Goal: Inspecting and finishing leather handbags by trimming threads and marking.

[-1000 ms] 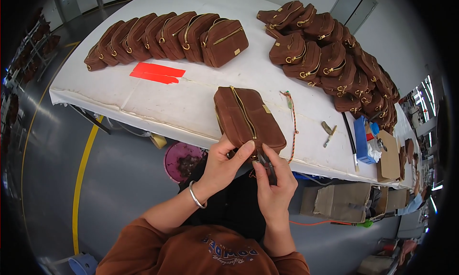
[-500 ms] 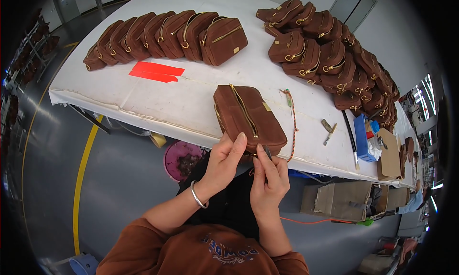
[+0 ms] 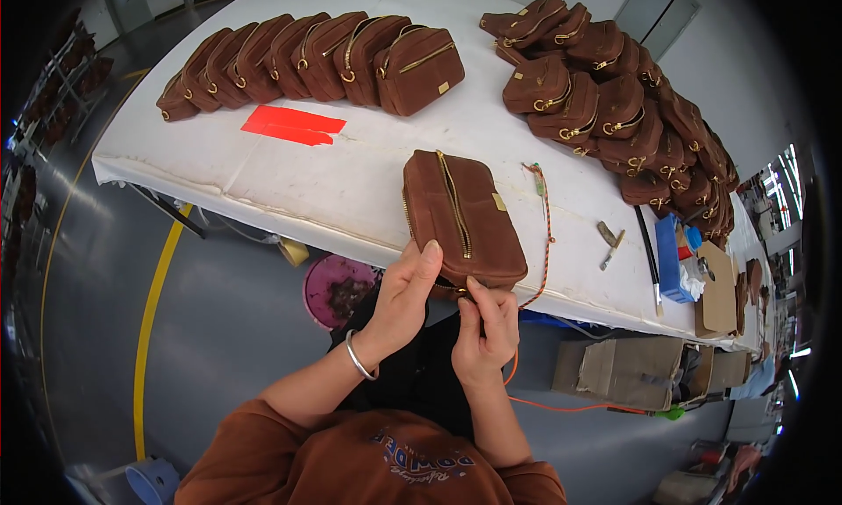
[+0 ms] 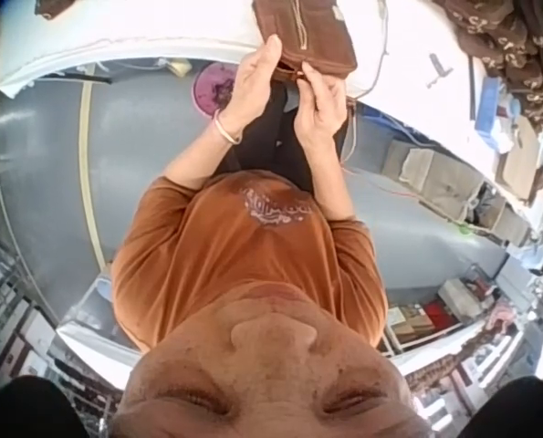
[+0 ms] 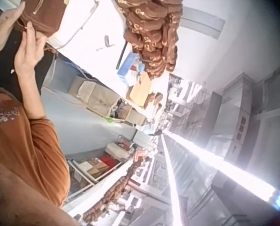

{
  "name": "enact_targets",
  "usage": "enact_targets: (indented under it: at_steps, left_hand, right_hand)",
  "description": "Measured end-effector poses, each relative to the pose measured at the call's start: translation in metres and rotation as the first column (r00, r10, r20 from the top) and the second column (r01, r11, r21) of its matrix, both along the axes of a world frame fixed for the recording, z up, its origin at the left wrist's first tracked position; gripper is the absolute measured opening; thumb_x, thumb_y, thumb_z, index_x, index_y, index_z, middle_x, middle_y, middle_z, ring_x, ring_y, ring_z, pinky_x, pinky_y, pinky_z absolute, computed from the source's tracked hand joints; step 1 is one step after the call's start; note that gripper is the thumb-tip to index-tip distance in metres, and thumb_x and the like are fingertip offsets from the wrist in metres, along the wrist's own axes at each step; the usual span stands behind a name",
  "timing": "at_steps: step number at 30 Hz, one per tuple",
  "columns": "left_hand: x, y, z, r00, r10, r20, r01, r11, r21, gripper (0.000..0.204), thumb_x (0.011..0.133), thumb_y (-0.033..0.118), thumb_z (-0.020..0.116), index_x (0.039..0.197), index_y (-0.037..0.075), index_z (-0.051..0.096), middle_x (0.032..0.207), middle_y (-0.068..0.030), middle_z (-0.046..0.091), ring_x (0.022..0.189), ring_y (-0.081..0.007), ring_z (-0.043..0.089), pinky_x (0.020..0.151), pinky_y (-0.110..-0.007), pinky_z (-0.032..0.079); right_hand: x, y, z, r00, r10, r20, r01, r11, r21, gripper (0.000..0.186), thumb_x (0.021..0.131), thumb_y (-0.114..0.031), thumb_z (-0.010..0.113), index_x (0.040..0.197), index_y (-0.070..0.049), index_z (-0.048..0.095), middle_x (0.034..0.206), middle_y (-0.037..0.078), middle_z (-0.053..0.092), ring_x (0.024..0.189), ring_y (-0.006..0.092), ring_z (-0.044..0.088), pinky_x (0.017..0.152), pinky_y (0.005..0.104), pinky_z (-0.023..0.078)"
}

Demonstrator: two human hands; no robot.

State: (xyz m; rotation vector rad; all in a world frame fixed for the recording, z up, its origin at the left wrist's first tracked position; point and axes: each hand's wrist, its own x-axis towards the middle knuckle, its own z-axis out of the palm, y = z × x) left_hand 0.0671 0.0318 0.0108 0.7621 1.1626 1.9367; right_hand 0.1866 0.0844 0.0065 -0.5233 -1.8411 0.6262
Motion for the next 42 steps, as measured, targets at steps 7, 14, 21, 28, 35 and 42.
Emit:
enact_targets:
  at_steps: [7,14,21,28,35,42]
  left_hand:
    - [-0.012,-0.003,-0.003,0.976,0.065,-0.208,-0.075,0.996,-0.039,0.044,0.107,0.035,0.039,0.102,-0.003,0.061,0.097,-0.0061,0.054,0.093,-0.0158,0.044,0.089,-0.030,0.036]
    - [-0.030,-0.006,-0.015,0.895,0.155,-0.418,-0.208,0.975,-0.084,0.041,0.107,0.031,0.040,0.107,-0.004,0.061,0.118,-0.0127,0.057,0.112,-0.0217,0.049,0.099,-0.033,0.037]
    - [-0.020,-0.015,-0.025,0.851,0.417,-0.319,-0.423,0.904,0.054,0.030,0.097,0.017,0.059,0.121,-0.001,0.054,0.136,-0.0180,0.045,0.126,-0.0281,0.046,0.105,-0.038,0.038]
    - [-0.012,-0.035,-0.016,0.531,0.340,-0.776,-0.434,0.896,0.096,0.023,0.076,0.010,0.079,0.095,0.004,0.068,0.143,-0.0216,0.040,0.127,-0.0322,0.046,0.105,-0.044,0.039]
    - [-0.011,-0.027,-0.015,0.438,0.362,-0.823,-0.470,0.872,0.134,0.017,0.079,0.002,0.075,0.094,0.004,0.068,0.141,-0.0206,0.044,0.127,-0.0305,0.046,0.101,-0.039,0.042]
    - [-0.006,-0.023,-0.013,0.478,0.375,-0.795,-0.491,0.864,0.112,0.013,0.082,0.003,0.073,0.093,0.003,0.065,0.138,-0.0173,0.048,0.122,-0.0318,0.045,0.098,-0.038,0.038]
  right_hand:
    - [-0.001,-0.002,0.008,0.990,0.138,0.041,-0.128,0.974,-0.188,0.031,0.082,0.006,0.070,0.112,0.000,0.069,0.082,0.008,0.057,0.069,0.0170,0.053,0.062,0.0260,0.044]
    - [-0.001,-0.009,0.014,0.947,0.317,0.047,-0.301,0.931,-0.206,0.030,0.081,0.006,0.071,0.111,0.001,0.070,0.082,0.009,0.059,0.069,0.0160,0.055,0.061,0.0253,0.044]
    - [0.014,-0.012,0.002,0.943,0.332,-0.023,-0.317,0.876,-0.365,0.037,0.084,0.003,0.072,0.120,0.002,0.064,0.086,0.006,0.060,0.072,0.0107,0.053,0.065,0.0220,0.043]
    - [0.020,-0.011,0.001,0.765,0.390,-0.513,-0.606,0.161,-0.779,0.035,0.098,-0.013,0.058,0.129,0.003,0.052,0.089,0.006,0.058,0.061,0.0051,0.048,0.048,0.0188,0.038]
    - [0.017,-0.002,0.004,0.671,0.365,-0.646,-0.655,-0.118,-0.746,0.038,0.099,-0.014,0.057,0.133,0.002,0.050,0.086,0.005,0.055,0.061,0.0064,0.048,0.050,0.0189,0.040]
    - [0.014,-0.003,0.005,0.630,0.395,-0.668,-0.664,-0.172,-0.728,0.040,0.103,-0.022,0.050,0.135,0.001,0.046,0.070,0.005,0.052,0.051,0.0061,0.043,0.044,0.0195,0.040]
